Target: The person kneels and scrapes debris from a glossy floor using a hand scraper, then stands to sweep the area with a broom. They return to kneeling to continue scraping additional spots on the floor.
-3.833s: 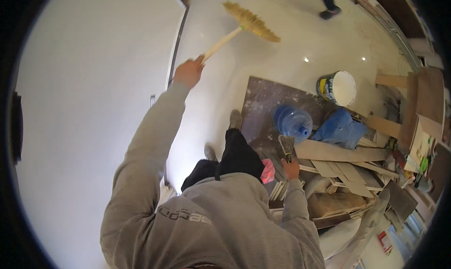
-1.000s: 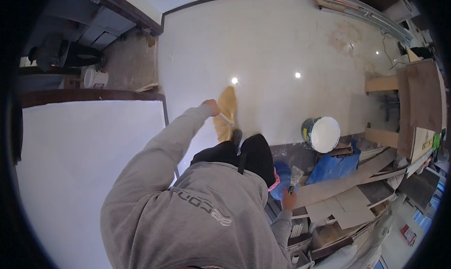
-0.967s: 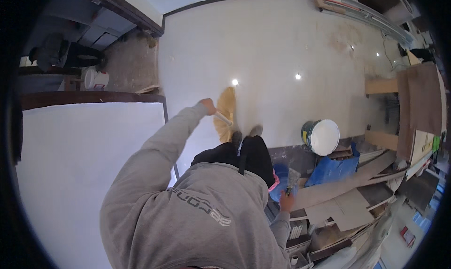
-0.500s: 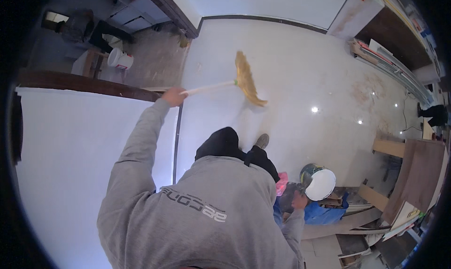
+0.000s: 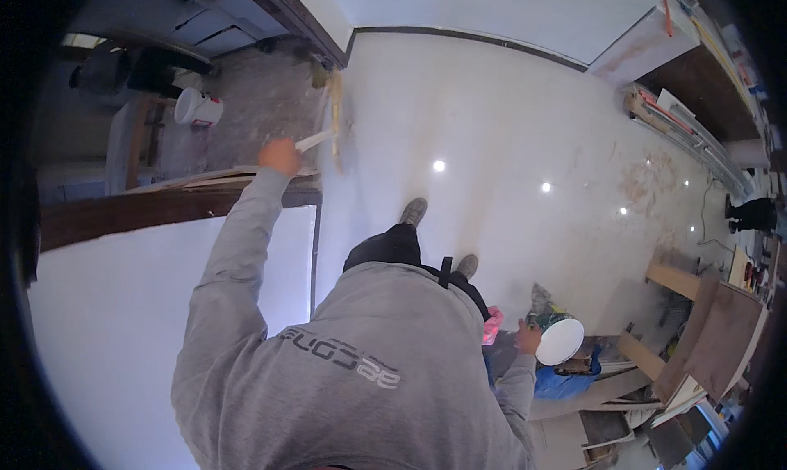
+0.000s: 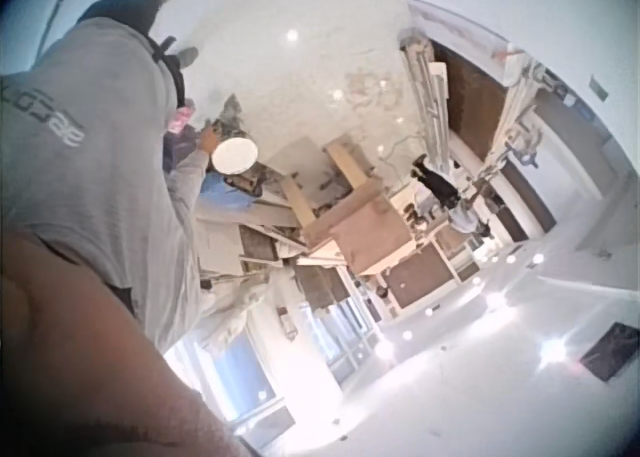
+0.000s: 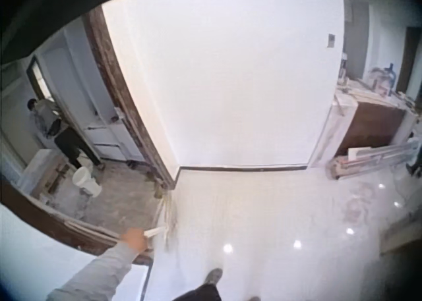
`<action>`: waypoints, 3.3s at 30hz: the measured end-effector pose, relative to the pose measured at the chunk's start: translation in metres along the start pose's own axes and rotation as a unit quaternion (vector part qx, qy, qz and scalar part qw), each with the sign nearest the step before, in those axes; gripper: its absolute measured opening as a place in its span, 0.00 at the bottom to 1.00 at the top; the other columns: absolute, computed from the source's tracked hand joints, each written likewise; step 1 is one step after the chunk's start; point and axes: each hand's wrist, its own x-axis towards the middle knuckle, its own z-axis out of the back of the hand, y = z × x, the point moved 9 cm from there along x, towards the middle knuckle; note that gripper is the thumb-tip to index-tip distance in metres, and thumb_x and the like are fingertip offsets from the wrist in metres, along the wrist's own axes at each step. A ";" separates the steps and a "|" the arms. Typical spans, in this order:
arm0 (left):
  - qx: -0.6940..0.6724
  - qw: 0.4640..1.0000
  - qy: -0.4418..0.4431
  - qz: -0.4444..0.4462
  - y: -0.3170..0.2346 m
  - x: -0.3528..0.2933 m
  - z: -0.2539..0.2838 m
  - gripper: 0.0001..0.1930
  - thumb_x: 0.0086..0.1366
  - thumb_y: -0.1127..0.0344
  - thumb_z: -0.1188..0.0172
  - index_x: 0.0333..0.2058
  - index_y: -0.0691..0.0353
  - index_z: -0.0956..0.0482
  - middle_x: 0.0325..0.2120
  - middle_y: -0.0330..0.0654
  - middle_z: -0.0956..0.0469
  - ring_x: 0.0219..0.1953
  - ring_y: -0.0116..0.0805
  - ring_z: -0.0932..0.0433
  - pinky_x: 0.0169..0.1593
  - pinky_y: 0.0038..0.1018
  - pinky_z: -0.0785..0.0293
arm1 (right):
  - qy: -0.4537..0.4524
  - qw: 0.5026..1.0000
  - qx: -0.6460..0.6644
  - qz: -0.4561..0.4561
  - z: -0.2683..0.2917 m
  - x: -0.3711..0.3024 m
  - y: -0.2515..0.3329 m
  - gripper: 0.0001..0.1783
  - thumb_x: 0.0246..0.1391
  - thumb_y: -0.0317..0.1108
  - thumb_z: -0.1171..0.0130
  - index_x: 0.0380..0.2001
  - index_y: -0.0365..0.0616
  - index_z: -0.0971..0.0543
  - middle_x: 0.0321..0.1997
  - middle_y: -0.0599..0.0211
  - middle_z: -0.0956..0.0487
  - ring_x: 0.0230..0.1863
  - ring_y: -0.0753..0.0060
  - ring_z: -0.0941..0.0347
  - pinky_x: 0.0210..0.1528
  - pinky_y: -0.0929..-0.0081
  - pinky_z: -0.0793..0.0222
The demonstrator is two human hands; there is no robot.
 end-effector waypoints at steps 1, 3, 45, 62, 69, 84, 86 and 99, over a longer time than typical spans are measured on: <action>0.015 1.000 0.008 -0.008 -0.001 0.019 -0.003 0.11 0.60 0.64 0.43 0.38 0.60 0.17 0.37 0.51 0.18 0.41 0.49 0.19 0.46 0.42 0.24 | -0.004 1.000 -0.002 -0.008 -0.014 -0.009 -0.004 0.18 0.50 0.44 0.35 0.39 0.44 0.25 0.15 0.69 0.29 0.14 0.72 0.31 0.15 0.70 0.35; 0.033 0.999 0.008 -0.037 0.004 0.082 -0.045 0.11 0.60 0.64 0.43 0.38 0.59 0.17 0.37 0.50 0.18 0.42 0.48 0.19 0.47 0.41 0.24 | -0.070 0.956 -0.221 0.178 -0.036 -0.021 0.006 0.24 0.47 0.51 0.33 0.31 0.38 0.22 0.19 0.60 0.24 0.21 0.63 0.26 0.27 0.62 0.30; -0.066 0.938 -0.059 -0.335 -0.350 -0.106 0.008 0.16 0.61 0.56 0.43 0.32 0.66 0.18 0.32 0.55 0.19 0.38 0.55 0.20 0.43 0.42 0.25 | -0.066 0.957 0.236 -0.157 0.041 -0.097 -0.304 0.13 0.52 0.37 0.38 0.25 0.42 0.30 0.13 0.66 0.30 0.10 0.71 0.34 0.10 0.70 0.43; 0.046 0.972 0.122 -0.195 -0.527 -0.027 -0.245 0.18 0.57 0.58 0.43 0.39 0.68 0.19 0.42 0.57 0.20 0.48 0.50 0.21 0.51 0.36 0.25 | -0.108 0.965 0.192 -0.139 0.056 -0.031 -0.311 0.15 0.48 0.39 0.34 0.26 0.41 0.28 0.14 0.68 0.30 0.10 0.72 0.34 0.11 0.71 0.40; 0.082 0.964 0.133 -0.216 -0.782 -0.027 -0.247 0.20 0.57 0.56 0.45 0.42 0.66 0.20 0.46 0.53 0.21 0.52 0.46 0.23 0.53 0.33 0.27 | -0.124 0.914 0.290 -0.257 0.141 -0.059 -0.262 0.14 0.49 0.39 0.34 0.25 0.42 0.28 0.13 0.70 0.29 0.10 0.75 0.34 0.11 0.73 0.39; -0.202 0.913 0.184 -0.304 -1.126 -0.011 -0.084 0.09 0.58 0.64 0.48 0.22 0.60 0.27 0.14 0.43 0.30 0.15 0.35 0.33 0.20 0.34 0.39 | -0.220 0.934 0.236 -0.153 0.143 -0.030 -0.165 0.19 0.48 0.43 0.34 0.23 0.39 0.27 0.15 0.68 0.28 0.16 0.72 0.32 0.19 0.71 0.36; -0.222 0.898 0.213 -0.314 -1.120 -0.035 -0.068 0.08 0.61 0.63 0.48 0.25 0.58 0.28 0.12 0.38 0.33 0.13 0.31 0.36 0.17 0.30 0.43 | -0.234 0.931 0.226 -0.165 0.113 -0.042 -0.186 0.18 0.48 0.43 0.34 0.23 0.40 0.28 0.15 0.68 0.28 0.15 0.73 0.32 0.17 0.72 0.36; -0.368 0.699 0.554 -0.263 -0.877 -0.315 0.008 0.14 0.70 0.62 0.49 0.53 0.49 0.34 0.21 0.30 0.38 0.15 0.16 0.45 0.16 0.14 0.50 | -0.221 0.876 0.334 -0.271 -0.079 -0.140 -0.295 0.20 0.46 0.47 0.35 0.24 0.39 0.26 0.19 0.59 0.26 0.21 0.62 0.28 0.24 0.65 0.34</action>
